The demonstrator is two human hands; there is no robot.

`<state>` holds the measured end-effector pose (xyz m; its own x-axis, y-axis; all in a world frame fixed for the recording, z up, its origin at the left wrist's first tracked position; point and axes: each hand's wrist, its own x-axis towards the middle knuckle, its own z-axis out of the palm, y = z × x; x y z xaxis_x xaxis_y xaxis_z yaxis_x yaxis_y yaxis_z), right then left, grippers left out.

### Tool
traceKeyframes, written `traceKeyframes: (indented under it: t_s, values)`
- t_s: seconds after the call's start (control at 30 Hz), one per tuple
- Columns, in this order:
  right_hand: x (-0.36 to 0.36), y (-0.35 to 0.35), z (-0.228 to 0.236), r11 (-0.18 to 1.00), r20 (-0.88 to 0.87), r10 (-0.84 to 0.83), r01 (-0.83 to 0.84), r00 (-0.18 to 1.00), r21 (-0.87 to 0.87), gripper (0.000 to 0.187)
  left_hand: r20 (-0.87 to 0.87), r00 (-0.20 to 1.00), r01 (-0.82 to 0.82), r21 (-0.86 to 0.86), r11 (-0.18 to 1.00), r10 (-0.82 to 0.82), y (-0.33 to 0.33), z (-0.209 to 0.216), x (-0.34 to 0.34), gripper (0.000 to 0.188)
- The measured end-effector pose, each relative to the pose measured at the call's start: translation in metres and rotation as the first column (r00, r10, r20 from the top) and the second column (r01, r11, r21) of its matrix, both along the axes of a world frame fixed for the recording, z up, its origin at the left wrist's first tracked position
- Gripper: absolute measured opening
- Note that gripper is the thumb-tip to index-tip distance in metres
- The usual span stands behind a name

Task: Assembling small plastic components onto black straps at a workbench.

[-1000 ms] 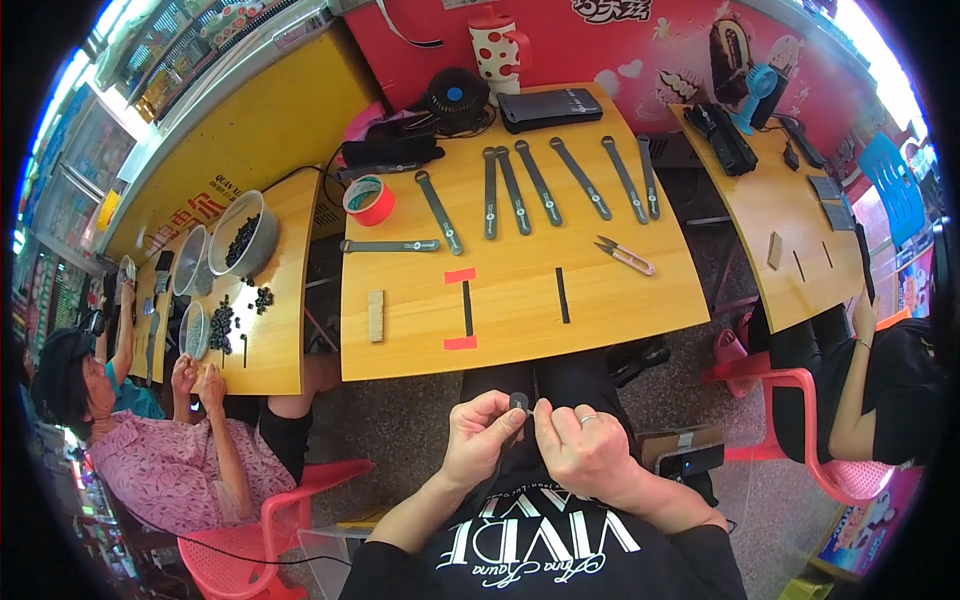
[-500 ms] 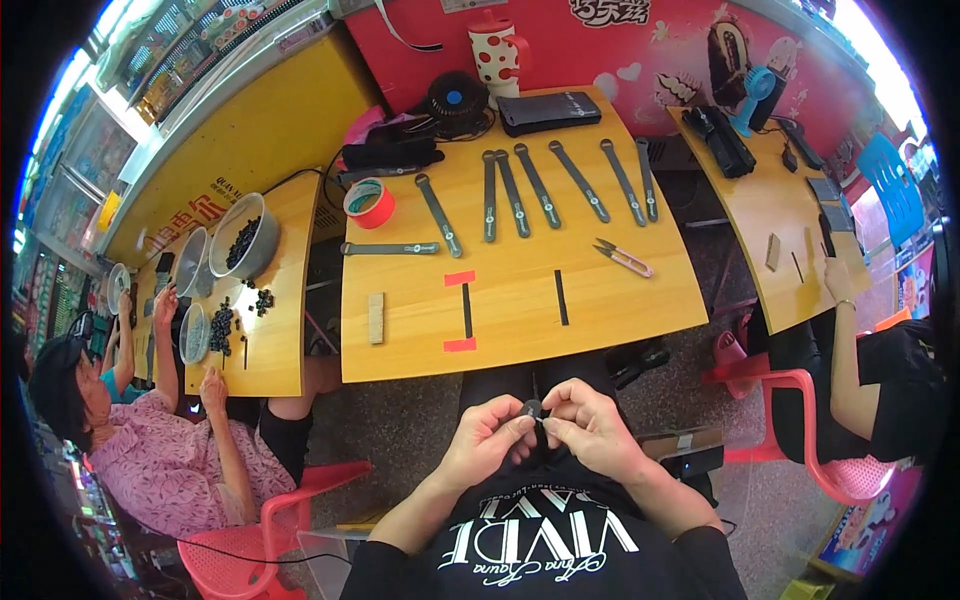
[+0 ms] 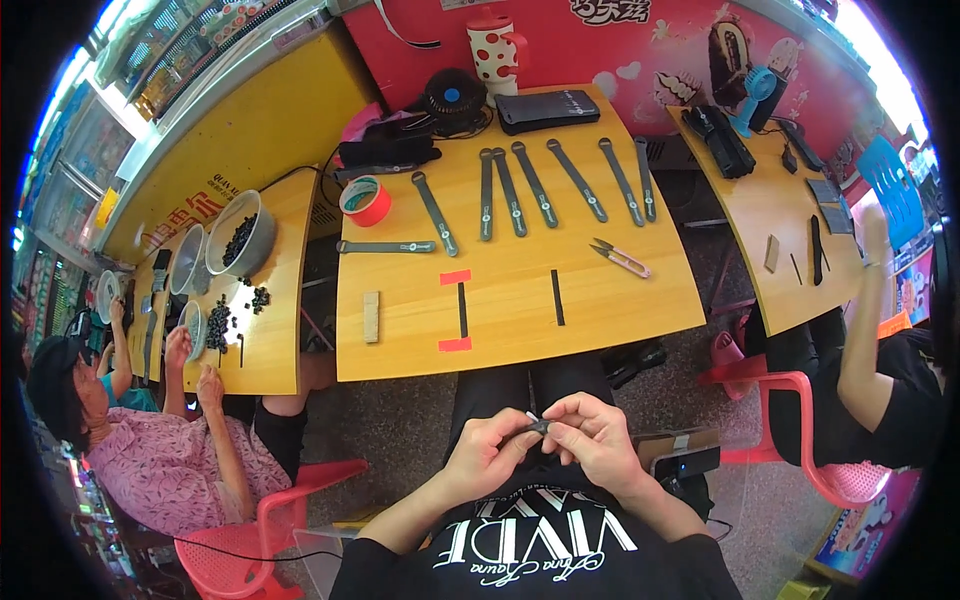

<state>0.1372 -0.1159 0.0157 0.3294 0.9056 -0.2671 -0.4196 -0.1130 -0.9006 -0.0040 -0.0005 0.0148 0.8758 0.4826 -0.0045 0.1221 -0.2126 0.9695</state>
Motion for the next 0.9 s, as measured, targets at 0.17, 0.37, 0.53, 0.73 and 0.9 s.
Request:
traceKeyframes:
  t_s: [0.17, 0.37, 0.53, 0.73, 0.9]
  values:
    - [-0.008, 0.005, 0.000, 0.979, 0.459, -0.178, 0.112, 0.870, 0.168, 0.024, 0.225, 0.948, -0.263, 0.159, 0.952, 0.224, -0.011, -0.008, 0.002, 0.021]
    - [-0.005, 0.003, -0.007, 0.940, 0.642, -0.257, 0.033, 0.722, 0.339, 0.035, 0.355, 0.921, -0.296, 0.366, 0.882, 0.162, -0.005, -0.001, 0.009, 0.017]
    - [-0.005, 0.002, -0.006, 0.937, 0.680, -0.248, -0.008, 0.690, 0.350, 0.039, 0.400, 0.910, -0.342, 0.576, 0.742, 0.110, -0.006, -0.002, 0.011, 0.026]
    - [-0.005, 0.000, -0.008, 0.965, 0.610, -0.197, 0.044, 0.767, 0.257, 0.044, 0.374, 0.924, -0.299, 0.586, 0.753, 0.076, -0.002, -0.001, 0.017, 0.026]
    - [-0.003, -0.004, -0.017, 0.974, 0.418, -0.172, 0.090, 0.892, 0.208, 0.046, 0.284, 0.959, -0.119, 0.315, 0.942, 0.026, 0.003, 0.002, 0.014, 0.021]
